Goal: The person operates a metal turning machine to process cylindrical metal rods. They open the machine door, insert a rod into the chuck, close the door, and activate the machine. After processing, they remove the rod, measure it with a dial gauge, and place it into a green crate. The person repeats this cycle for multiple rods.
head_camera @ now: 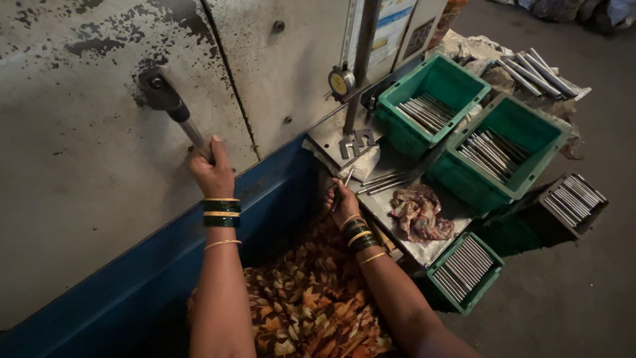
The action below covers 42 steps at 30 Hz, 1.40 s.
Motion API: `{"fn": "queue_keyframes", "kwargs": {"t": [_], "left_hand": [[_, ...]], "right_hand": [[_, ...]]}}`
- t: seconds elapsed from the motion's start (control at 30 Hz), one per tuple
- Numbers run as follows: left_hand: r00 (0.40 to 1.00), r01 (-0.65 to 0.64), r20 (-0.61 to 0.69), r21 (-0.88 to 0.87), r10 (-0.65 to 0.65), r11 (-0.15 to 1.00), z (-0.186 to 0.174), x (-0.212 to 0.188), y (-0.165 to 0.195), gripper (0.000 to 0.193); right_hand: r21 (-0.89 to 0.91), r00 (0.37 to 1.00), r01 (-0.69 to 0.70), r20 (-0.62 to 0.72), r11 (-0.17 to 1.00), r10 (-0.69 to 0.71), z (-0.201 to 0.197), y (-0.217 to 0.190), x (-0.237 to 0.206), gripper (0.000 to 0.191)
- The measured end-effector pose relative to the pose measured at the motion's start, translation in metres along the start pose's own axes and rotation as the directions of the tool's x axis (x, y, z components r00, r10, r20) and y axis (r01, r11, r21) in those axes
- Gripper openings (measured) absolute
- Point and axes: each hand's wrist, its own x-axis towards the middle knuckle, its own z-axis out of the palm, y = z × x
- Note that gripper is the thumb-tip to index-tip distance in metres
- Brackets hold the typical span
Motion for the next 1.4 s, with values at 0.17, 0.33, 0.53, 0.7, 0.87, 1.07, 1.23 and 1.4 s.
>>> {"fn": "queue_keyframes", "kwargs": {"t": [0.17,0.33,0.53,0.7,0.87,1.07,1.23,1.4], "left_hand": [[1.0,-0.019,0.005,-0.03,0.019,0.999,0.0,-0.002,-0.004,0.047],[1.0,0.023,0.022,-0.054,-0.021,0.998,0.0,-0.002,-0.008,0.045],[0.999,-0.008,0.03,-0.047,0.009,0.999,-0.001,-0.002,-0.011,0.049],[1.0,-0.012,0.026,-0.039,0.013,0.999,-0.001,0.0,-0.01,0.048],[0.999,-0.027,0.033,-0.025,0.028,0.999,-0.002,-0.001,-0.005,0.047],[1.0,0.007,0.021,-0.044,-0.006,0.999,-0.004,0.0,0.001,0.046],[0.998,-0.068,0.014,-0.04,0.068,0.997,-0.003,0.001,0.003,0.047],[1.0,0.012,0.016,-0.076,-0.011,0.997,-0.003,0.001,0.003,0.046]], "right_hand": [[-0.003,1.0,0.001,0.011,1.0,-0.001,-0.002,0.001,0.0,0.032],[-0.07,0.999,0.004,-0.038,0.998,-0.007,-0.004,-0.004,0.001,0.036],[-0.042,1.0,0.022,-0.007,0.999,-0.022,-0.007,-0.008,0.006,0.036],[-0.023,0.999,0.034,0.008,0.999,-0.034,-0.007,-0.011,0.01,0.035],[0.018,1.0,0.005,0.011,1.0,-0.005,-0.002,-0.014,0.008,0.036],[0.035,1.0,0.009,-0.01,0.999,-0.009,0.004,-0.014,0.0,0.038],[-0.09,0.997,0.045,-0.06,0.995,-0.05,0.005,-0.006,-0.006,0.034],[-0.169,0.994,0.036,-0.1,0.985,-0.053,0.01,0.004,-0.011,0.034]]}}
